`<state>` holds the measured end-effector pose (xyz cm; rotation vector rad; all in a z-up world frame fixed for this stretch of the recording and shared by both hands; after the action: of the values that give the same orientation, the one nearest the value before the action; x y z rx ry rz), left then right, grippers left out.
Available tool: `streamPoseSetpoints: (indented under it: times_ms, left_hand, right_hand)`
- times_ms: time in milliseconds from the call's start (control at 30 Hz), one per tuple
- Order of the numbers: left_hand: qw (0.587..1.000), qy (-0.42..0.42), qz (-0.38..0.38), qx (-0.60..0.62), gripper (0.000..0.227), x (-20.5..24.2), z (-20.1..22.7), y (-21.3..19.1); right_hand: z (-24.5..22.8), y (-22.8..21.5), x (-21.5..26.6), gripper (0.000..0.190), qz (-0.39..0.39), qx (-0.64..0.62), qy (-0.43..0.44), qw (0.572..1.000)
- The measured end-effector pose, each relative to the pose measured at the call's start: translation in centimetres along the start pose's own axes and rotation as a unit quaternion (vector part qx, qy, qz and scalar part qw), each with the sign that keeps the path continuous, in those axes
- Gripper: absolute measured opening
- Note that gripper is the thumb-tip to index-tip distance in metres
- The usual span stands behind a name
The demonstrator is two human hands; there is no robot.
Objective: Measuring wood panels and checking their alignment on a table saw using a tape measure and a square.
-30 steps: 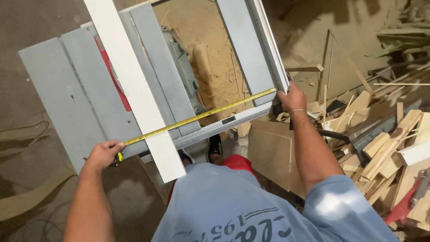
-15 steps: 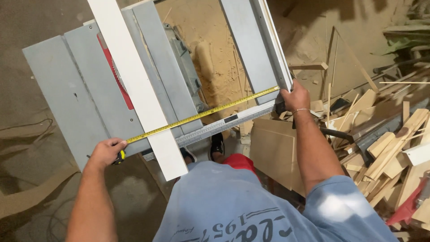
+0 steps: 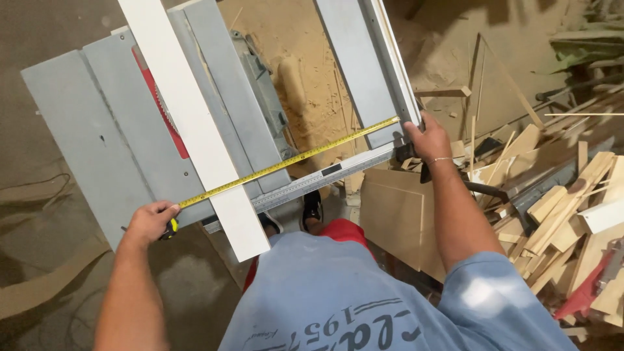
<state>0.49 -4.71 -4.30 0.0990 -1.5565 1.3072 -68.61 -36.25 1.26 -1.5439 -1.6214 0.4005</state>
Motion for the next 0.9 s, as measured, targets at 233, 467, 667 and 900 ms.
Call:
streamPoseSetpoints:
  times_ms: [233,467,667,900]
  left_hand:
    - [1.0,0.002,0.005,0.008,0.033,0.0,-0.3,0.0]
    - [1.0,0.005,0.001,-0.005,0.033,0.9,0.6,-0.9]
    - [1.0,0.007,0.005,-0.001,0.034,-0.3,-0.4,-0.1]
    - [1.0,0.004,0.009,0.001,0.035,-0.5,-0.5,0.1]
  right_hand:
    - [6.7,-0.4,6.1,0.081,0.018,-0.092,0.192,0.977]
    - [11.7,1.5,3.9,0.053,0.009,-0.022,0.115,0.993]
    - [7.3,0.7,5.0,0.055,-0.01,0.037,0.105,0.994]
    - [1.6,1.2,0.5,0.055,0.085,0.12,-0.121,0.982]
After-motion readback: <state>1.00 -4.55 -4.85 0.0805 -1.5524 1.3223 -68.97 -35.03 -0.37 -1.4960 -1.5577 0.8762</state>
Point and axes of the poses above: each hand's wrist, its own x-axis away from the middle knuckle, its own y-axis out of the palm, z = x × y, the point moved 8 cm from there along -x, towards the middle knuckle, and after that the axes turned 14 degrees about -x, right-handed, at the moved point
